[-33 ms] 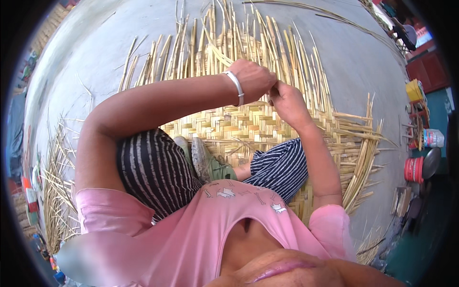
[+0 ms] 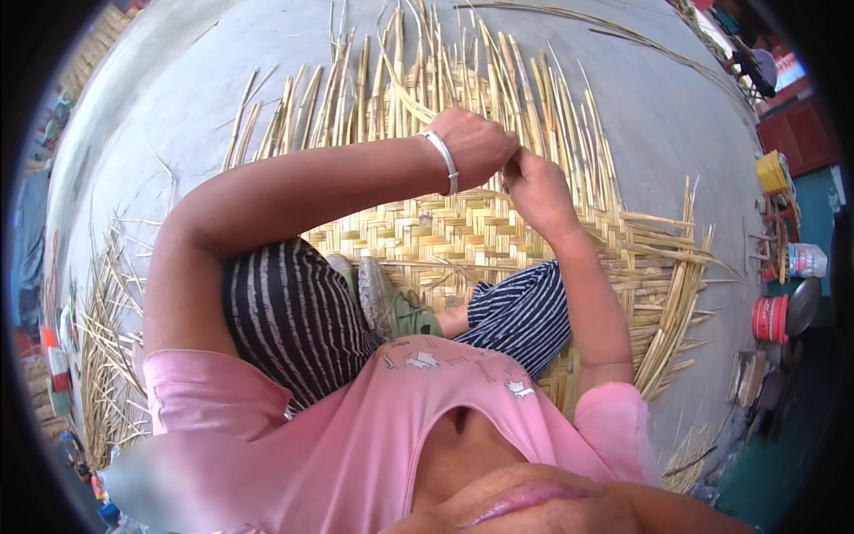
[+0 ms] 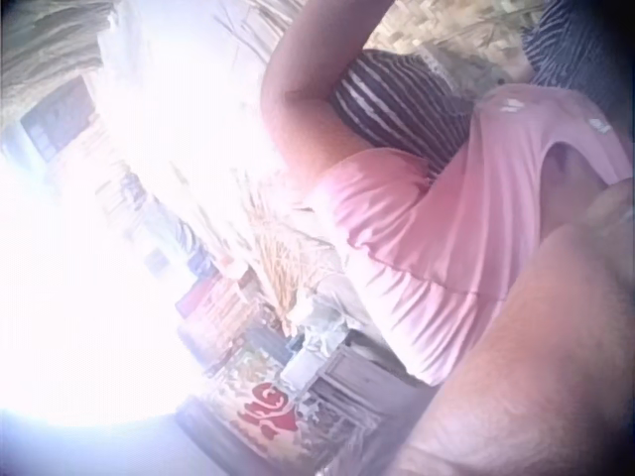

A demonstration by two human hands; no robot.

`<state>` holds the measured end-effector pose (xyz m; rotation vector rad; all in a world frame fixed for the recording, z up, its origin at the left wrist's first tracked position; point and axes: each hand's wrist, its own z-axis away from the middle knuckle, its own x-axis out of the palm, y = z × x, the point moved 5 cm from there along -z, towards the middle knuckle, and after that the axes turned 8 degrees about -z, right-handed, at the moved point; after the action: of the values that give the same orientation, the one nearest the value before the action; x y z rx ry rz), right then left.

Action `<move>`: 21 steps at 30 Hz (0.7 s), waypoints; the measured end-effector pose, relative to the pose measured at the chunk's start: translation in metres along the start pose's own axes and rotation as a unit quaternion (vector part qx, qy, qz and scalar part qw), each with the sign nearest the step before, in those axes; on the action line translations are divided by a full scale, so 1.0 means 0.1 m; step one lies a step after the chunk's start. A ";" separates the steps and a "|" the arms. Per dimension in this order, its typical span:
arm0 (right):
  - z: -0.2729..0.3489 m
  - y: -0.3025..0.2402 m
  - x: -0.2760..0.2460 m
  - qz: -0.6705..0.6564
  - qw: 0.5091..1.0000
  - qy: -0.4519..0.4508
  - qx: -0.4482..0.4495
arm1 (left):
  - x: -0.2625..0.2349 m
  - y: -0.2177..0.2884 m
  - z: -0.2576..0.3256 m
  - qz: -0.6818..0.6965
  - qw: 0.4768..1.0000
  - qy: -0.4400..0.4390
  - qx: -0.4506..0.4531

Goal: The person sits on the floor and weaves a large circular mat or basket base using dried palm fronds. They interlace the fronds by hand, periodically adjusting the weave and pulling strands to tighten the pattern.

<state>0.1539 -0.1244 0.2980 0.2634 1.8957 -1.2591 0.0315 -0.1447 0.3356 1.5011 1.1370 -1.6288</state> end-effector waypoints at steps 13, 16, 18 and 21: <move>-0.25 -0.40 0.10 0.150 0.975 0.124 -0.108 | 0.14 -0.55 0.08 0.133 0.986 0.086 -0.045; -0.17 -0.33 0.11 0.143 0.978 0.107 -0.106 | 0.14 -0.43 0.07 0.110 0.992 0.022 -0.050; -0.13 -0.36 0.09 0.131 0.977 0.121 -0.120 | 0.10 -0.39 0.10 0.088 0.994 0.018 -0.062; -0.10 -0.38 0.06 0.119 0.974 0.140 -0.131 | 0.03 -0.35 0.13 0.048 0.997 0.016 -0.061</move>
<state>0.1233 -0.1353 0.3205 0.5335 2.1689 -0.8340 -0.0060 -0.1416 0.3385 1.4848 1.1418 -1.4499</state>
